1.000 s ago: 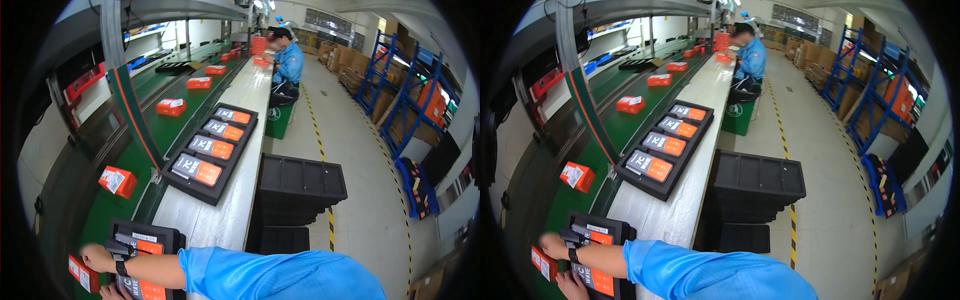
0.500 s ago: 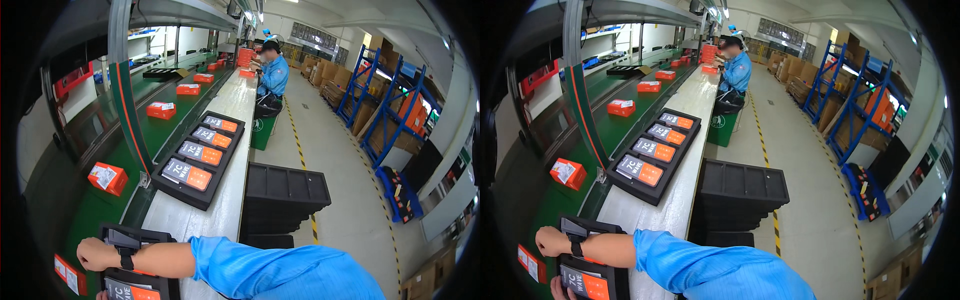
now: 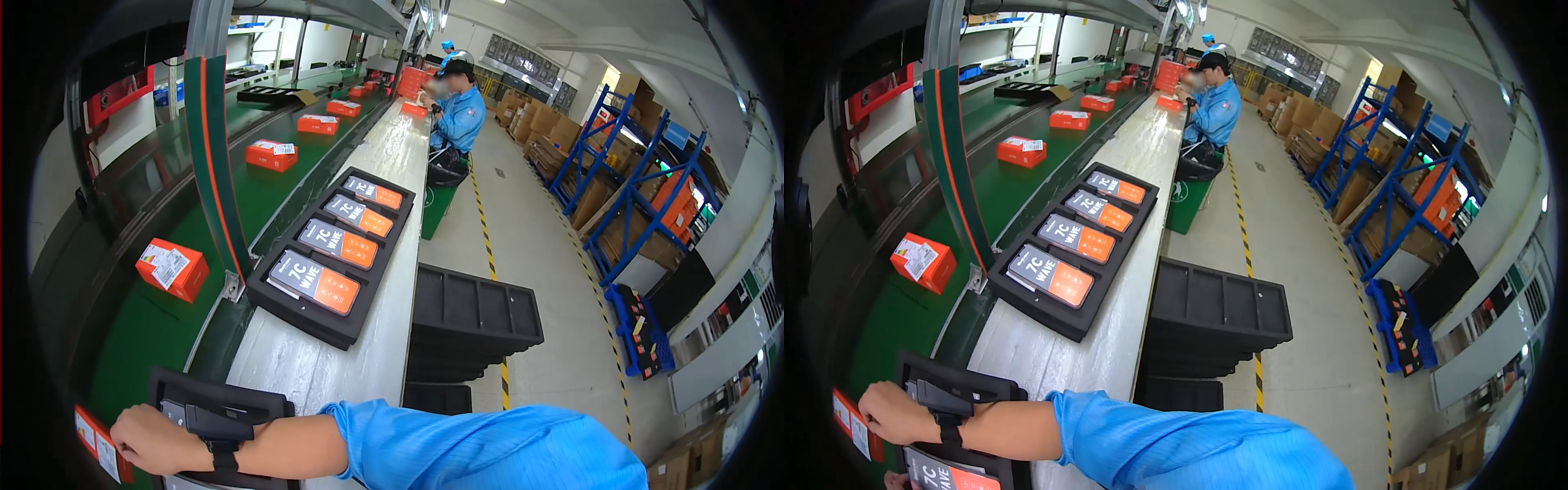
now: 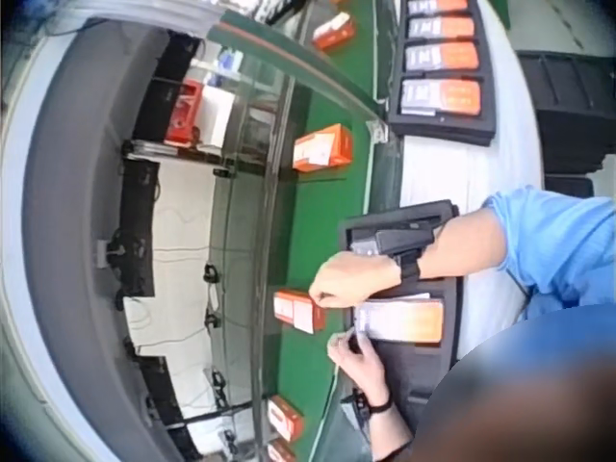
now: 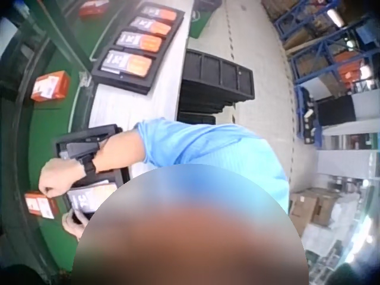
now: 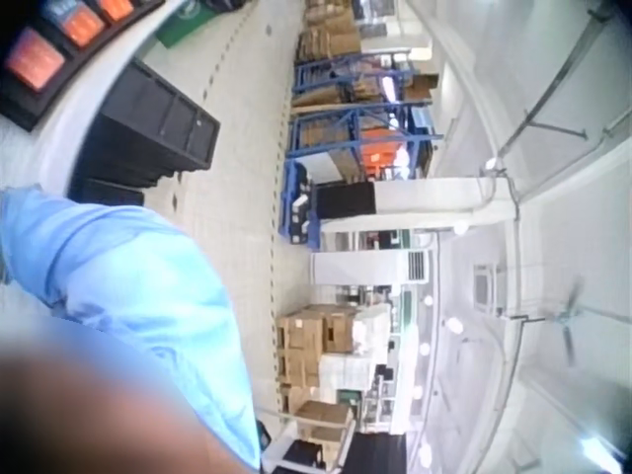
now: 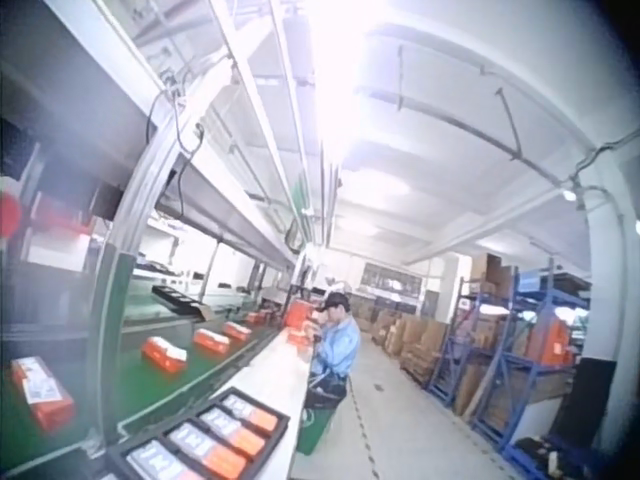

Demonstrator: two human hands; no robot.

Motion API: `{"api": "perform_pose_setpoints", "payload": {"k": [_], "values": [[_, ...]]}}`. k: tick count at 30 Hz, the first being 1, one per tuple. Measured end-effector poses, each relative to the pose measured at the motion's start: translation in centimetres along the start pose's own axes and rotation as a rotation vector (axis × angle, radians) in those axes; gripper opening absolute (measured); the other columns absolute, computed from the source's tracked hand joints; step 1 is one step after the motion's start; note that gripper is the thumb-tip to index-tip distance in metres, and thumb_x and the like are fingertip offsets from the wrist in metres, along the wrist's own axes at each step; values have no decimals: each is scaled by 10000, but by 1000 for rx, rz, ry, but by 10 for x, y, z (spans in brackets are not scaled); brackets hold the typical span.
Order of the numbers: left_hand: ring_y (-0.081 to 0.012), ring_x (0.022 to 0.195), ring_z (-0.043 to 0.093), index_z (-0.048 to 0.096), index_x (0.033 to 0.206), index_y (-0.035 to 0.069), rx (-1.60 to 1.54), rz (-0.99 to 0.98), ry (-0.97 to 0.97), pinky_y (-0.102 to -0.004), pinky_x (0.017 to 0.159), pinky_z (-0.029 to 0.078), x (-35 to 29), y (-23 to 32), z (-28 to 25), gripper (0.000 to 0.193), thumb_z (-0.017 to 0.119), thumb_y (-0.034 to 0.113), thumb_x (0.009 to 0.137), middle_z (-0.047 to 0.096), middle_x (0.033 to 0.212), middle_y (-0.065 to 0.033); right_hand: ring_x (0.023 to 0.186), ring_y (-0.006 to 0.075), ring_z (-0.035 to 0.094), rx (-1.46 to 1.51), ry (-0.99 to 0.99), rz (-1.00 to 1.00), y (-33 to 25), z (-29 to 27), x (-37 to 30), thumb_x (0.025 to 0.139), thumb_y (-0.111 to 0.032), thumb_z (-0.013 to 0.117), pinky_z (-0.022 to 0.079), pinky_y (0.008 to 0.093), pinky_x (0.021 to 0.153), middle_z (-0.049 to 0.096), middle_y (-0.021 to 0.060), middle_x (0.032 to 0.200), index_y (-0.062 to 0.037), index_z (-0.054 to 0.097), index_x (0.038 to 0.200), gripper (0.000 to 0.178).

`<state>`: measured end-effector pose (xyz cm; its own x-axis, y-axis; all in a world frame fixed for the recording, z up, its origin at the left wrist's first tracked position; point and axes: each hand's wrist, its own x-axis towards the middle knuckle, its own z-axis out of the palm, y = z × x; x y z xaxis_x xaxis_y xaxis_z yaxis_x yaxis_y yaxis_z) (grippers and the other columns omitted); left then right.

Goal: The worker is inspecting smartphones, applying labels, and placing them into trays on a moving conveyor belt.

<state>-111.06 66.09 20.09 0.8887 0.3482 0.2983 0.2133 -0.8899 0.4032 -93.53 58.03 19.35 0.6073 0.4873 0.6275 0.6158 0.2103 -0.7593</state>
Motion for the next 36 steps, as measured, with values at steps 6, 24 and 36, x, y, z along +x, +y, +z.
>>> {"api": "perform_pose_setpoints", "payload": {"k": [6,24,36], "values": [[-139,1039,540,556,1155,-4,-1168,-392,98,-309,955,408,-27,-2,-8,266,506,199,992,570,1104,-51,800,348,663,-103,-221,149,-15,-35,18,774,-216,660,529,416,708,683,167,834,-70,714,846,171],[-89,881,635,530,1261,-24,-1381,-467,-384,-257,823,506,-48,26,6,302,516,79,977,683,1010,-63,678,153,654,-107,-375,239,-1,-40,25,831,-139,615,498,278,629,681,78,737,-15,706,883,163],[-107,1055,587,492,1328,1,-1164,-491,573,-256,909,476,-15,-78,-43,345,454,134,1012,627,1176,-65,1012,295,533,-342,-1159,-212,-73,-24,-28,617,-118,789,427,398,878,579,69,986,-75,643,932,349]]}}
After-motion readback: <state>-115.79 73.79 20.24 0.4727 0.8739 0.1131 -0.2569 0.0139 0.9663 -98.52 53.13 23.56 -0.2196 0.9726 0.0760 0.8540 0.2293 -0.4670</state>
